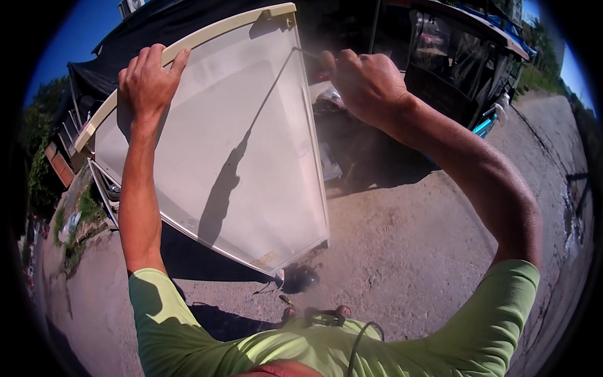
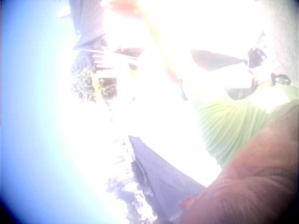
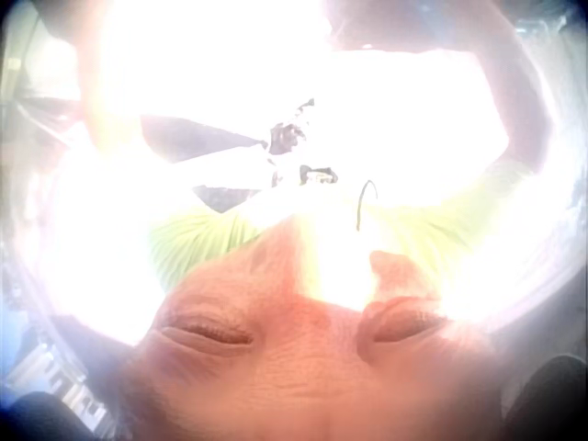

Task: The person disassembles a refrigerator unit by removing external panels and a door using a screwdriver, and then works on the internal components near the compressor.

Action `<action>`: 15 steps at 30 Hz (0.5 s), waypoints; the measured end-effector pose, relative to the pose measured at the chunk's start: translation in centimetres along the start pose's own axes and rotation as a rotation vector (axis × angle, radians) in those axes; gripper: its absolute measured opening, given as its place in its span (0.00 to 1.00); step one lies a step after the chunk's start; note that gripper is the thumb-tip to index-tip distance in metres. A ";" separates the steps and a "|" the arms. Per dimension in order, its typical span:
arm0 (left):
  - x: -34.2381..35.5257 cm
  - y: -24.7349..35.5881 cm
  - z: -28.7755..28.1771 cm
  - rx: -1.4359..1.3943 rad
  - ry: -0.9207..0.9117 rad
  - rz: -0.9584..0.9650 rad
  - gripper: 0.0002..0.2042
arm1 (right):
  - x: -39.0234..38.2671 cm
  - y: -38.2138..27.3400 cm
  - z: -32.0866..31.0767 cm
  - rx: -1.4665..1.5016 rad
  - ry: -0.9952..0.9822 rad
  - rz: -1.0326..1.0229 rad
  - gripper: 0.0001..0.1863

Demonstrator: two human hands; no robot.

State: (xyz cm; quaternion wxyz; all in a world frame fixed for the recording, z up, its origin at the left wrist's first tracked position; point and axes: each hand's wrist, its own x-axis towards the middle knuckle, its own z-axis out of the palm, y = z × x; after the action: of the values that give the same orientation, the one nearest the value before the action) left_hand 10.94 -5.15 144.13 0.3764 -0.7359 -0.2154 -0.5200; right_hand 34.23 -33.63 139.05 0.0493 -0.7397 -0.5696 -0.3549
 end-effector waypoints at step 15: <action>0.0 0.2 0.8 0.005 0.176 0.054 0.21 | -0.8 2.3 0.5 0.809 0.043 0.541 0.23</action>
State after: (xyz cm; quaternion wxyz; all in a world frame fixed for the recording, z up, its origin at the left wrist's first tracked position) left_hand 11.59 -4.61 143.96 0.4095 -0.6922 -0.1627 -0.5716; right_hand 36.39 -34.82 138.98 0.4351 -0.7753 -0.4480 -0.0947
